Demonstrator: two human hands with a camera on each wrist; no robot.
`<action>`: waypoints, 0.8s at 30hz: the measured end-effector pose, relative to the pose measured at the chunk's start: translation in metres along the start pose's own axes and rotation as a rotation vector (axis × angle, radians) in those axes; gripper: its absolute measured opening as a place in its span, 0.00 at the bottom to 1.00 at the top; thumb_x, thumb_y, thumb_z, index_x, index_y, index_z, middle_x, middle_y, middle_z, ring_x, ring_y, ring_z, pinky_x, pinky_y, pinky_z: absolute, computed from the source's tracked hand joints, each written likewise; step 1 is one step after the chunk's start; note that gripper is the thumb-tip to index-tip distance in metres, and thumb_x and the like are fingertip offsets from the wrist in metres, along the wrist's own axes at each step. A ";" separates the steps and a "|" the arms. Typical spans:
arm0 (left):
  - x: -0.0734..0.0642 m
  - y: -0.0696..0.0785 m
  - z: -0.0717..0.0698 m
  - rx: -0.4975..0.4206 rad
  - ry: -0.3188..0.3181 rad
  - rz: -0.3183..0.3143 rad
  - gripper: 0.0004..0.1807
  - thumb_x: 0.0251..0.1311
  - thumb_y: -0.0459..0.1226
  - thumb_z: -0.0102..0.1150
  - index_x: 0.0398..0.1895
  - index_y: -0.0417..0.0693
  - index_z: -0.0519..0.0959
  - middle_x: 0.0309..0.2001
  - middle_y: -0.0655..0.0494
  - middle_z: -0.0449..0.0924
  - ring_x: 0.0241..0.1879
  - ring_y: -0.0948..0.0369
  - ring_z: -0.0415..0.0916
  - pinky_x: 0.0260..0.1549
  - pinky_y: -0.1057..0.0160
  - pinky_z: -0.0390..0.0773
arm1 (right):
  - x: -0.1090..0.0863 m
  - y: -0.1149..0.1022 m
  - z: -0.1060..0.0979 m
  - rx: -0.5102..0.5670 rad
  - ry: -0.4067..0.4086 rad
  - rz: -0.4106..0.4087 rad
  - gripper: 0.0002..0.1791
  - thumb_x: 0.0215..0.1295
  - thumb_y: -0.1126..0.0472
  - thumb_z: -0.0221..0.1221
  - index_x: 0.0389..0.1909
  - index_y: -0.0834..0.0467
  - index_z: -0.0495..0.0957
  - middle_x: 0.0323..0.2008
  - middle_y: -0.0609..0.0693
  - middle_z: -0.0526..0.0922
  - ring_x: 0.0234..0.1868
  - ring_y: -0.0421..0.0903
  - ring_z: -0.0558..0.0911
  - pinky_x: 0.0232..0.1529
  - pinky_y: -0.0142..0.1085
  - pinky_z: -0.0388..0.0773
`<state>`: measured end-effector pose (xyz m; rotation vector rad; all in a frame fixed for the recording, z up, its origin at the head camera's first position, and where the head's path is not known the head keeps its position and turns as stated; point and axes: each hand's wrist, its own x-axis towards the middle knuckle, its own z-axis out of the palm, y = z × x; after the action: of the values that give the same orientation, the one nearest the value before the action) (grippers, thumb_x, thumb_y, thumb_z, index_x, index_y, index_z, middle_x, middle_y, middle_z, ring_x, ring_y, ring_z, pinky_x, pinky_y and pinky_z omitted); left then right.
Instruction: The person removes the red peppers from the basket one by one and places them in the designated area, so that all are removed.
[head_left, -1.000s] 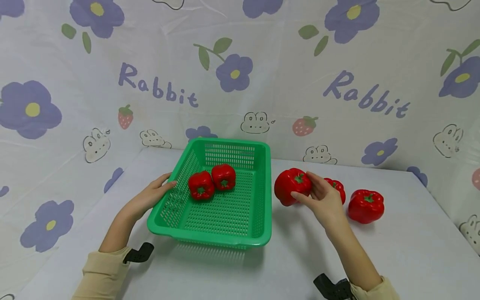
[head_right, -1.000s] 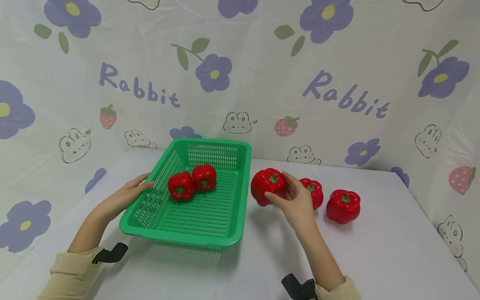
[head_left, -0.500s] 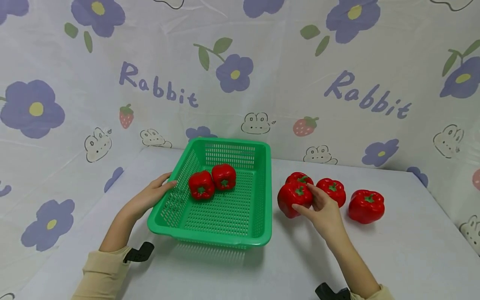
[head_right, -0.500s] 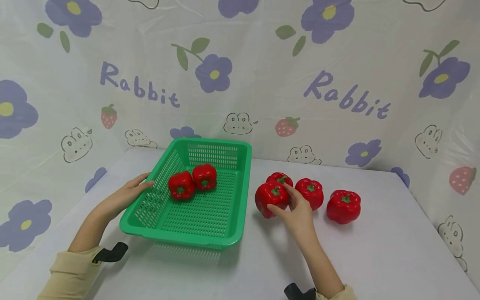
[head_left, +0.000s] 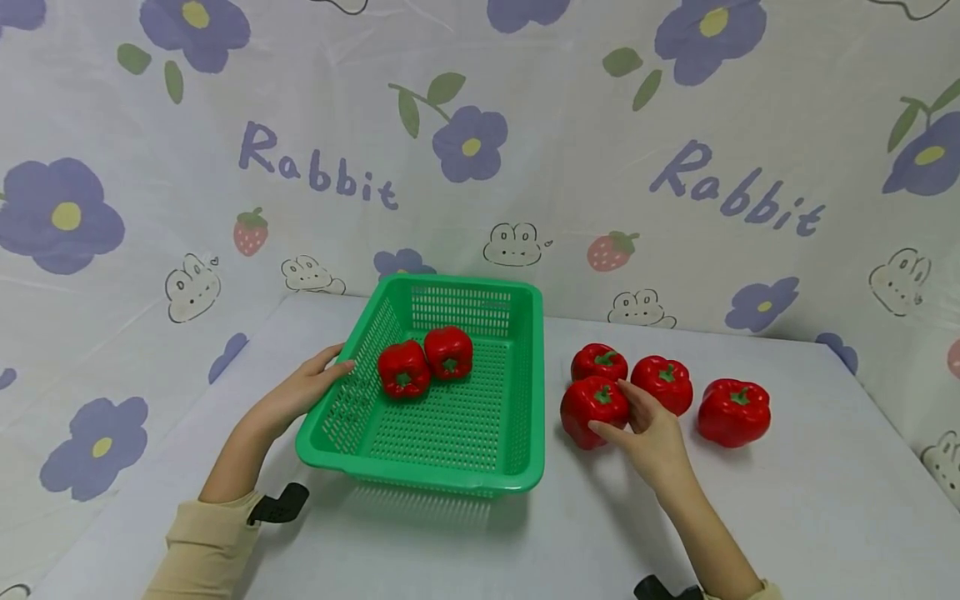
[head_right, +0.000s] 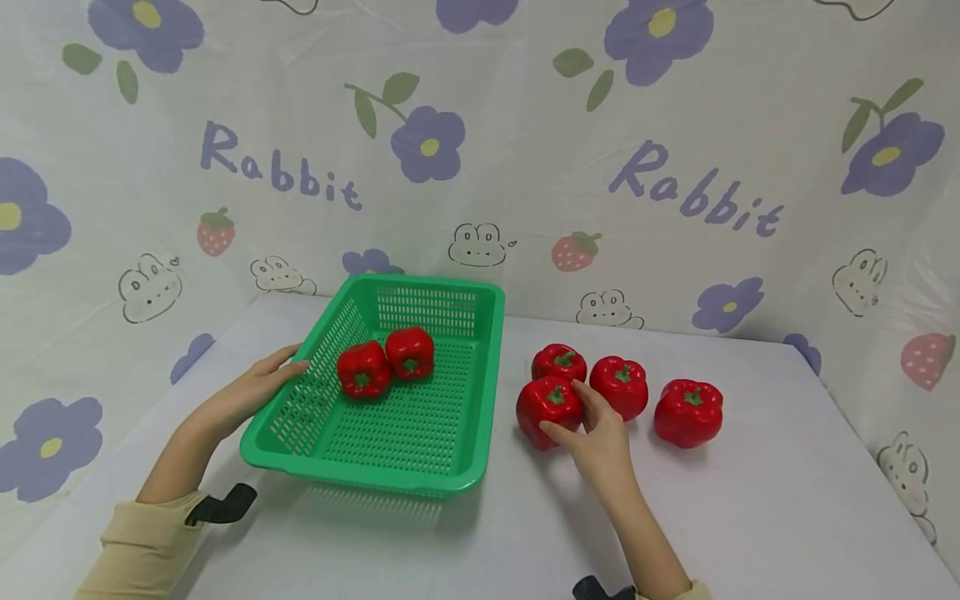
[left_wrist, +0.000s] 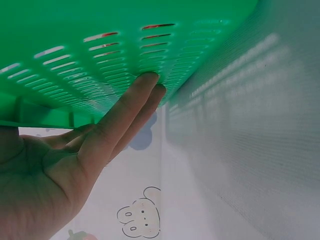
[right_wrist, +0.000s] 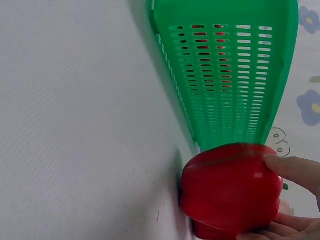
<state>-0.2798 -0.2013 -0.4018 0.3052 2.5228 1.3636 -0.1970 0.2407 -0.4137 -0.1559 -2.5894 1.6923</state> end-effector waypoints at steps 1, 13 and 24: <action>0.000 0.000 0.000 -0.001 0.000 0.000 0.37 0.75 0.53 0.38 0.78 0.46 0.45 0.75 0.37 0.51 0.68 0.43 0.61 0.63 0.41 0.65 | 0.000 0.000 0.000 0.000 0.001 0.001 0.44 0.63 0.62 0.65 0.76 0.59 0.53 0.74 0.62 0.58 0.76 0.59 0.56 0.67 0.48 0.64; 0.000 -0.001 0.000 0.001 0.003 0.001 0.37 0.75 0.53 0.38 0.78 0.46 0.45 0.75 0.37 0.49 0.68 0.43 0.60 0.63 0.42 0.66 | 0.000 0.003 0.000 -0.012 -0.017 -0.001 0.45 0.62 0.62 0.65 0.76 0.60 0.52 0.75 0.62 0.57 0.76 0.60 0.55 0.68 0.49 0.64; 0.000 -0.001 0.001 -0.004 0.003 0.008 0.37 0.75 0.53 0.38 0.78 0.46 0.45 0.74 0.36 0.51 0.68 0.43 0.60 0.63 0.42 0.65 | -0.001 0.005 0.000 -0.027 -0.035 -0.020 0.46 0.62 0.60 0.66 0.76 0.61 0.51 0.74 0.62 0.57 0.76 0.60 0.55 0.69 0.50 0.62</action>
<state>-0.2794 -0.2013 -0.4032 0.3136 2.5235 1.3735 -0.1954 0.2427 -0.4186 -0.1016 -2.6297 1.6694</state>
